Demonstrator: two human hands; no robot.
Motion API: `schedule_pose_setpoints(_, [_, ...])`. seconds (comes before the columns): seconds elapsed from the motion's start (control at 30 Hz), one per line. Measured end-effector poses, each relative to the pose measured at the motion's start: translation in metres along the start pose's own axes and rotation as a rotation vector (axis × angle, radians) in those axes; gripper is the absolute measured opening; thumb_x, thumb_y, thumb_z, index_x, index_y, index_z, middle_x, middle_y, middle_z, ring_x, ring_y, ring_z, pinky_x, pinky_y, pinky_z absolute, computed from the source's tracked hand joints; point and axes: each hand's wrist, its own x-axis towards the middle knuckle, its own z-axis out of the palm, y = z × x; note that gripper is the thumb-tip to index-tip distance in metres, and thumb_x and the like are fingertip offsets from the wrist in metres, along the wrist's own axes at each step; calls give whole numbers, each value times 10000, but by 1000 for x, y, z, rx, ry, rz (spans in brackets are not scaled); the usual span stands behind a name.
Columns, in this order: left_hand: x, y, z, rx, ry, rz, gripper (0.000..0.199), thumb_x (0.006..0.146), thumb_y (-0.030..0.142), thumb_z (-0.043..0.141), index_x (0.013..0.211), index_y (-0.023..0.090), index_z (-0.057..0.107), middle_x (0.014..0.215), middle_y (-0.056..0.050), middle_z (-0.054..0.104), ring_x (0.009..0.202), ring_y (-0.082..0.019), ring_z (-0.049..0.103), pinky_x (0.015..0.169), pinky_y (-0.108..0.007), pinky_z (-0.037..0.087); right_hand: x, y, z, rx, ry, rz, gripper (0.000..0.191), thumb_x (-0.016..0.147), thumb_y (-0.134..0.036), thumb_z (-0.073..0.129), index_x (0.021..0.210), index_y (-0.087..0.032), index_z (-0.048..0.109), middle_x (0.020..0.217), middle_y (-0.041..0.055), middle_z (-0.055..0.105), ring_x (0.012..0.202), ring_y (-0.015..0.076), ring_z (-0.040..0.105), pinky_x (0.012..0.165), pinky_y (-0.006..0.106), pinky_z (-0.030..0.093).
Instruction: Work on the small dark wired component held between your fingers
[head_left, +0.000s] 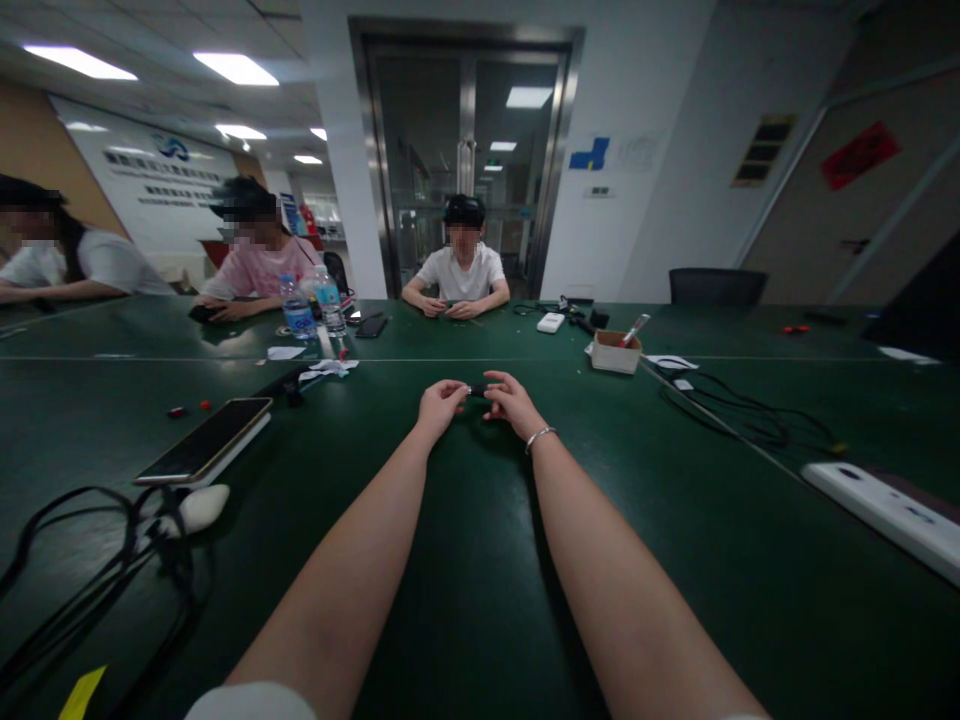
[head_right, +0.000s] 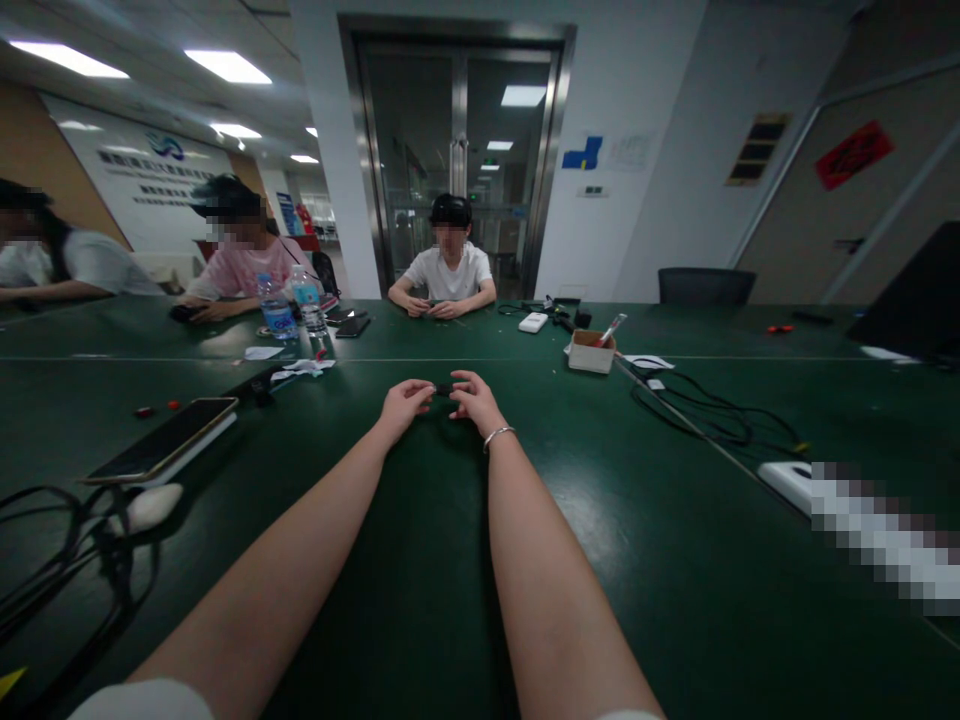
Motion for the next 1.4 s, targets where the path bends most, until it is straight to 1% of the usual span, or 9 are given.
schedule_pose_setpoints(0.13, [1, -1, 0, -16, -8, -12, 293, 672, 362, 717, 841, 131, 657, 748, -49, 652, 701, -132, 607, 596, -242, 509, -2, -1, 1, -13, -12, 19, 221, 770, -196, 611, 988, -178, 590, 740, -22, 585, 400, 17, 422, 479, 230, 558])
schedule_pose_setpoints(0.27, [3, -3, -2, 25, -23, -47, 327, 685, 423, 706, 808, 126, 646, 739, -51, 655, 664, -128, 605, 594, -250, 507, -3, -1, 1, -24, -50, -14, 246, 696, -117, 618, 934, -182, 611, 725, -45, 567, 412, 7, 417, 487, 202, 543])
schedule_pose_setpoints(0.47, [3, -4, -2, 197, -45, -73, 483, 775, 595, 531, 631, 139, 598, 551, -32, 582, 467, -103, 517, 475, -230, 434, -3, 0, 0, -22, -70, -29, 234, 684, -163, 625, 918, -172, 642, 617, -69, 522, 409, 15, 403, 498, 203, 539])
schedule_pose_setpoints(0.63, [1, -2, 0, 79, -23, -73, 266, 769, 388, 616, 908, 162, 624, 820, -48, 651, 662, -121, 614, 537, -213, 484, 0, 3, -1, -23, -38, -26, 201, 690, -167, 621, 888, -168, 653, 596, -67, 534, 391, 16, 395, 486, 210, 539])
schedule_pose_setpoints(0.73, [-1, 2, 0, 84, -62, -43, 227, 757, 266, 621, 962, 167, 615, 793, -30, 622, 651, -104, 594, 522, -187, 468, 1, 4, -1, -34, -27, -14, 193, 691, -155, 612, 878, -163, 656, 594, -64, 542, 388, 17, 392, 482, 211, 540])
schedule_pose_setpoints(0.87, [-3, 5, 1, 144, -91, -65, 242, 845, 341, 501, 910, 145, 627, 634, -13, 566, 505, -82, 522, 453, -171, 406, 1, 4, 0, -44, -17, -10, 187, 693, -153, 607, 872, -164, 661, 581, -64, 540, 388, 18, 389, 482, 207, 540])
schedule_pose_setpoints(1.03, [-6, 5, 1, 165, -85, -16, 247, 777, 285, 580, 1001, 194, 628, 824, -31, 622, 613, -95, 573, 463, -162, 404, 1, 3, 0, -50, -15, -10, 189, 688, -156, 603, 866, -166, 665, 584, -60, 553, 386, 19, 398, 477, 202, 539])
schedule_pose_setpoints(1.17, [-4, 3, 1, 144, -125, -28, 239, 824, 334, 512, 931, 171, 651, 640, -9, 564, 518, -80, 504, 436, -153, 372, 1, 3, 0, -51, -15, -2, 187, 696, -149, 589, 864, -166, 667, 557, -62, 546, 385, 22, 398, 482, 201, 541])
schedule_pose_setpoints(1.4, [-1, -1, 0, 159, -124, -9, 255, 751, 282, 603, 987, 193, 644, 807, -24, 621, 608, -94, 563, 455, -159, 389, 0, 2, 0, -50, -9, 0, 181, 696, -154, 596, 863, -162, 665, 551, -61, 541, 380, 23, 400, 478, 204, 539])
